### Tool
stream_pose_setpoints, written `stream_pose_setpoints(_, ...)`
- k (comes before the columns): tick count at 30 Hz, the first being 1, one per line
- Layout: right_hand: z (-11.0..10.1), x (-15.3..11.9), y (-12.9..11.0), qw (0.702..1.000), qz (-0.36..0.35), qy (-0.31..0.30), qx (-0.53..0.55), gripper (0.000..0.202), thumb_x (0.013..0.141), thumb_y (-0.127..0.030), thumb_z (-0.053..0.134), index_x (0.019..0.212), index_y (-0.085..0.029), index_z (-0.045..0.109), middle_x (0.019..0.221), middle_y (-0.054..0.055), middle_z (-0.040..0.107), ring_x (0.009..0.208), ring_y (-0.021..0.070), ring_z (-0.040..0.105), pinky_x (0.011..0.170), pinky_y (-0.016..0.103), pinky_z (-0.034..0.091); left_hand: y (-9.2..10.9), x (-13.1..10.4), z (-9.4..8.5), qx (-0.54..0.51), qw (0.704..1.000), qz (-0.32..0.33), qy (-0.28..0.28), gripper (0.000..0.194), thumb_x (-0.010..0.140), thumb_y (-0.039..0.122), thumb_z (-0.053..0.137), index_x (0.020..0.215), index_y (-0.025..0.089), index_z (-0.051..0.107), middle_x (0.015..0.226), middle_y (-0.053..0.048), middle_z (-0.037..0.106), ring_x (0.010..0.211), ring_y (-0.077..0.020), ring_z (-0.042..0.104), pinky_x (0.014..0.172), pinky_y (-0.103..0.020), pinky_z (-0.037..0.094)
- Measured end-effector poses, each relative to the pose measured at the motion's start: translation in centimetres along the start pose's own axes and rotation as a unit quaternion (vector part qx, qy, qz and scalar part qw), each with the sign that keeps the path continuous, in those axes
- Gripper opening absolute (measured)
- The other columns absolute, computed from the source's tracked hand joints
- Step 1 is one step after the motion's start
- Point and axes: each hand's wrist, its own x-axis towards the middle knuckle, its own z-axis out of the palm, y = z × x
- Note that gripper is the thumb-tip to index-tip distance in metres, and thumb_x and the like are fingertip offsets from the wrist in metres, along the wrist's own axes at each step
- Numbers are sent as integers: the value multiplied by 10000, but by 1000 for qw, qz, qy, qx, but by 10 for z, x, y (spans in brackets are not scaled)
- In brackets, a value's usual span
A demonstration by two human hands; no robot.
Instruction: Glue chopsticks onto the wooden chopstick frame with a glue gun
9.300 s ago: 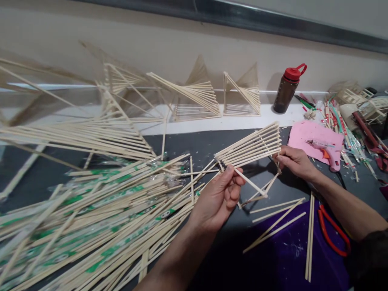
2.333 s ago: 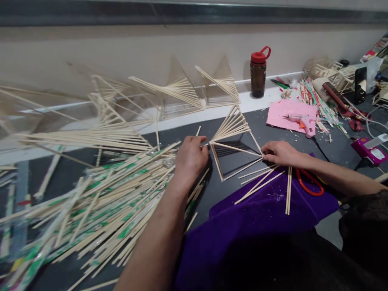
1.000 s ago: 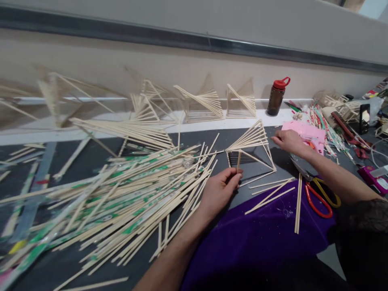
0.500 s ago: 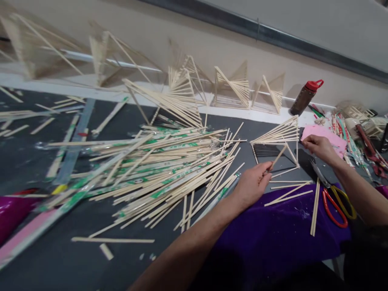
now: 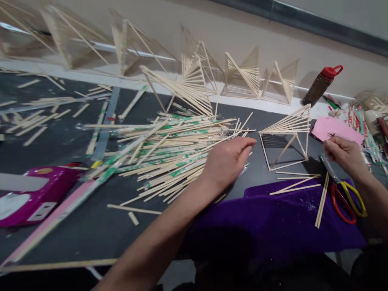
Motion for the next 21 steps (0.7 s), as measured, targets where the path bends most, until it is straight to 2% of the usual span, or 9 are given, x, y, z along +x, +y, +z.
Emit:
stream_pose_setpoints(5, -3, -22, -21, 993, -102, -47, -18, 259, 921, -411, 557, 756, -238, 656, 572, -2, 605, 488, 148, 534, 480, 277, 393, -16, -6, -41, 54, 990, -107, 76, 281, 889, 317, 525, 1041, 249, 751, 931, -11, 781, 762, -181, 706, 751, -299, 543)
stream_pose_setpoints(9, 6, -33, -40, 969, -226, -86, -45, 150, 934, -310, 571, 865, -220, 670, 755, 8, 704, 632, 142, 642, 587, 254, 464, -33, -3, -52, 143, 979, -115, 90, 259, 877, 319, 537, 992, 268, 764, 902, -1, 783, 799, -200, 711, 779, -310, 526)
stream_pose_setpoints(12, 18, -38, -51, 949, -282, -127, -56, 173, 963, -274, 521, 861, -213, 647, 759, 8, 707, 648, 129, 660, 602, 235, 471, -43, 12, -45, 226, 967, -93, 68, 288, 893, 287, 512, 1036, 252, 759, 991, -38, 778, 918, -239, 704, 804, -337, 511)
stream_pose_setpoints(15, 31, -42, -55, 933, -318, -152, -74, 201, 983, -266, 482, 868, -204, 635, 753, 14, 711, 636, 123, 666, 586, 224, 466, -46, 33, -29, 303, 951, -66, -6, 331, 905, 215, 471, 1089, 220, 746, 1101, -97, 739, 1006, -269, 671, 750, -341, 493)
stream_pose_setpoints(18, 40, -46, -53, 919, -347, -166, -84, 200, 991, -248, 468, 889, -188, 630, 766, 22, 715, 659, 122, 678, 608, 218, 474, -47, 49, -11, 370, 923, -54, -91, 347, 904, 148, 431, 1047, 166, 747, 1089, -154, 693, 1015, -294, 639, 677, -331, 456)
stream_pose_setpoints(21, 42, -49, -47, 911, -364, -174, -81, 188, 988, -230, 472, 895, -173, 627, 763, 25, 708, 655, 119, 673, 608, 212, 471, -55, 58, 0, 390, 911, -50, -122, 312, 899, 133, 440, 965, 139, 745, 1086, -162, 665, 995, -290, 623, 679, -325, 432)
